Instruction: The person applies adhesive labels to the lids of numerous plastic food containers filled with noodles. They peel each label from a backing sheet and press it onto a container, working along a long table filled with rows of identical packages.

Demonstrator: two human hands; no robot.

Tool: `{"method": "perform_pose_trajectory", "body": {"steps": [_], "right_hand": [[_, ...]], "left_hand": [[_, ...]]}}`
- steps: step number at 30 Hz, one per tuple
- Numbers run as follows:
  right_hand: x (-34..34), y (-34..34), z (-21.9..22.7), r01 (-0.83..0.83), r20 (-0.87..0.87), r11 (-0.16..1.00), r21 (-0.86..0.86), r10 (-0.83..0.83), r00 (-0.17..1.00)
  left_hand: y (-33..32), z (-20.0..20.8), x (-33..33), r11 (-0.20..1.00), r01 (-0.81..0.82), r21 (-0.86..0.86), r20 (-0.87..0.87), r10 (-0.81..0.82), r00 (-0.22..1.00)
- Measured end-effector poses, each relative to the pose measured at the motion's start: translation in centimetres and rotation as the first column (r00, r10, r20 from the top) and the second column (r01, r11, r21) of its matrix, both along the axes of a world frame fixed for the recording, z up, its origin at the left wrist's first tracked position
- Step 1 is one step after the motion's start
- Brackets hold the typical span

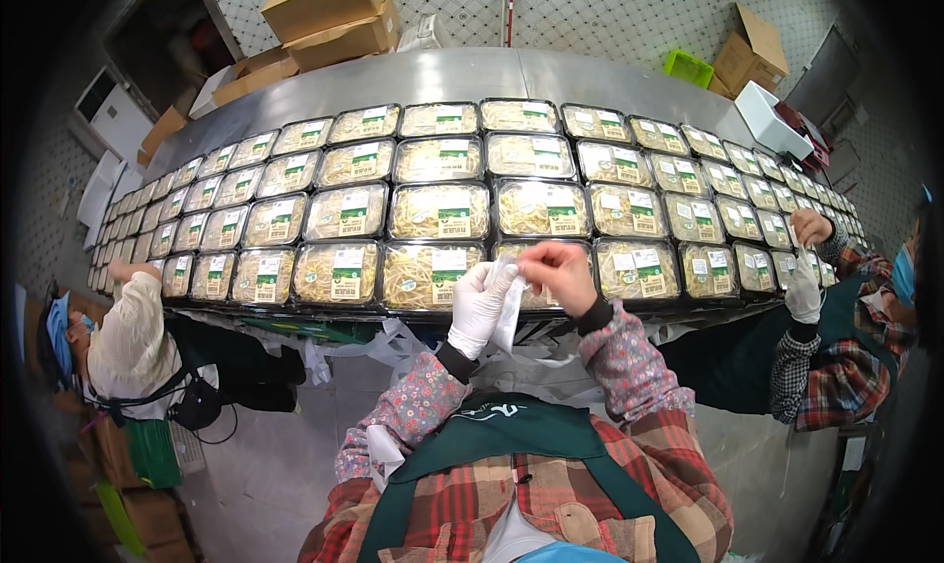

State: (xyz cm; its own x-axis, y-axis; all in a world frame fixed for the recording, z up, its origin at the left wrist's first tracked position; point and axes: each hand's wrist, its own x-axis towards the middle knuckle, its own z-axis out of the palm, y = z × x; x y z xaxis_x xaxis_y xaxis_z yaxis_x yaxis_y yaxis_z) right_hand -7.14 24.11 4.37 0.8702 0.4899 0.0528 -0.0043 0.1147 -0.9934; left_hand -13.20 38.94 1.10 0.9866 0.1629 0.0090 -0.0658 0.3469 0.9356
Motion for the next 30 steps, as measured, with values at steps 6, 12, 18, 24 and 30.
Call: {"method": "perform_pose_trajectory", "body": {"steps": [6,12,18,24,30], "right_hand": [[13.1,0.7,-1.6,0.269,0.168,0.868,-0.418,-0.218,0.961],[15.7,1.8,-2.5,0.472,0.514,0.368,-0.801,0.019,0.857],[14.0,-1.6,-0.7,0.433,0.447,0.66,-0.614,-0.16,0.88],[6.5,3.8,2.9,-0.09,-0.043,0.992,-0.092,0.087,0.995],[22.5,2.6,0.3,0.202,0.129,0.919,-0.339,-0.167,0.977]], "left_hand": [[1.9,0.7,0.9,0.995,0.051,-0.081,0.0,-0.051,0.999],[4.2,0.3,3.0,0.988,0.047,0.15,0.187,-0.075,0.979],[4.4,2.2,3.9,0.991,0.015,-0.136,0.011,-0.014,1.0],[4.0,1.0,7.5,0.998,-0.041,-0.05,0.015,0.041,0.999],[3.7,2.8,9.4,0.988,0.117,-0.099,-0.074,-0.125,0.989]]}}
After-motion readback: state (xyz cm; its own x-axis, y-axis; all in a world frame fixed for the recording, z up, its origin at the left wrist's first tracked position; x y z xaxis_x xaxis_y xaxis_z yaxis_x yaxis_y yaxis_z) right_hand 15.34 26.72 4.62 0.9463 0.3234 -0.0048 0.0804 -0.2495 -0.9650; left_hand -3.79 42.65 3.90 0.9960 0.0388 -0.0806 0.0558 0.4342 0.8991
